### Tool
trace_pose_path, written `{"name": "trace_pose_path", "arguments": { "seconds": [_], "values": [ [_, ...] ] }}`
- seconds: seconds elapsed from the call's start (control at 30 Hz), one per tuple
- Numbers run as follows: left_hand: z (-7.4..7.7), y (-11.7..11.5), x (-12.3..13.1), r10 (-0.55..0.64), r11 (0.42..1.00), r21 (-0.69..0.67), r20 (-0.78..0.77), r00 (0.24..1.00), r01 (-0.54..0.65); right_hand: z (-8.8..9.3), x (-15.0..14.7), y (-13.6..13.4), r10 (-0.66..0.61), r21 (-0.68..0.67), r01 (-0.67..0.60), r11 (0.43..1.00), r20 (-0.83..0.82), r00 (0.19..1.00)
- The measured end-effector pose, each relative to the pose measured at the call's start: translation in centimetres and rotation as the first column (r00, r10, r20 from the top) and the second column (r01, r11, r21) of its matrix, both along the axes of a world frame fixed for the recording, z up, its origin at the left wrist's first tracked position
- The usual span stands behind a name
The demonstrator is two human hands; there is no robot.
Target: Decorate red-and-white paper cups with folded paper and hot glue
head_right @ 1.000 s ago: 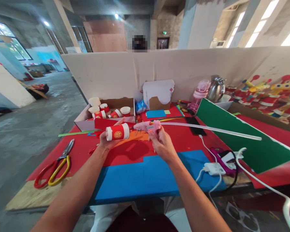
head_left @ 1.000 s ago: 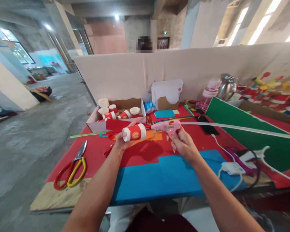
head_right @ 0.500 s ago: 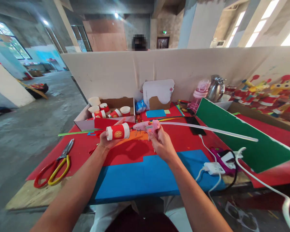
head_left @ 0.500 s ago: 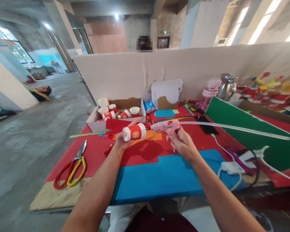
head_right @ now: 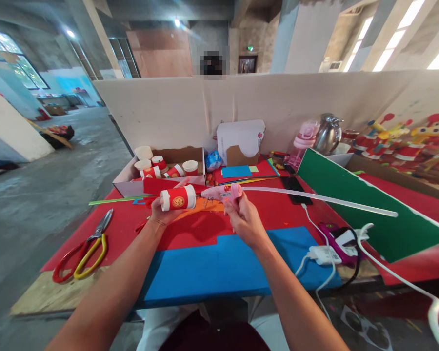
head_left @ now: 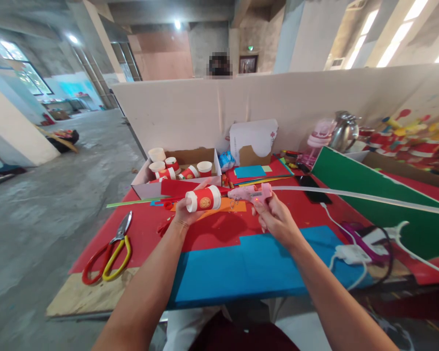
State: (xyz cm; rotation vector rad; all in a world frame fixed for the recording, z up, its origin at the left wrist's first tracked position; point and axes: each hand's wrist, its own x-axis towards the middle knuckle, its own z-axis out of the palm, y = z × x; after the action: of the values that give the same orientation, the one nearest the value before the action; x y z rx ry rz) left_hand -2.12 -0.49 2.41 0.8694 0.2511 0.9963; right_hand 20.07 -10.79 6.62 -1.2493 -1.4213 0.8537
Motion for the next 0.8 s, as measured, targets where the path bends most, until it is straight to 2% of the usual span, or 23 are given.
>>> {"name": "trace_pose_path", "arguments": {
  "seconds": [0.17,0.4,0.57,0.8],
  "values": [
    [-0.6,0.2,0.0,0.051,0.998,-0.034,0.011,0.999,-0.051,-0.4,0.0,-0.2,0.006,-0.009,-0.006,1.000,0.018,1.000],
    [-1.2,0.3,0.1,0.014,0.999,-0.037,0.073,0.997,-0.011,-0.9,-0.2,-0.6,0.006,0.000,-0.006,1.000,0.002,1.000],
    [-1.5,0.4,0.3,0.030,0.998,-0.059,0.086,0.996,-0.025,-1.2,-0.6,-0.9,0.018,-0.022,-0.018,1.000,-0.014,1.000],
    [-1.7,0.5,0.6,0.049,0.996,-0.080,0.104,0.993,-0.041,-1.2,-0.7,-0.6,-0.063,0.063,0.064,0.996,-0.018,0.998]
  ]
}}
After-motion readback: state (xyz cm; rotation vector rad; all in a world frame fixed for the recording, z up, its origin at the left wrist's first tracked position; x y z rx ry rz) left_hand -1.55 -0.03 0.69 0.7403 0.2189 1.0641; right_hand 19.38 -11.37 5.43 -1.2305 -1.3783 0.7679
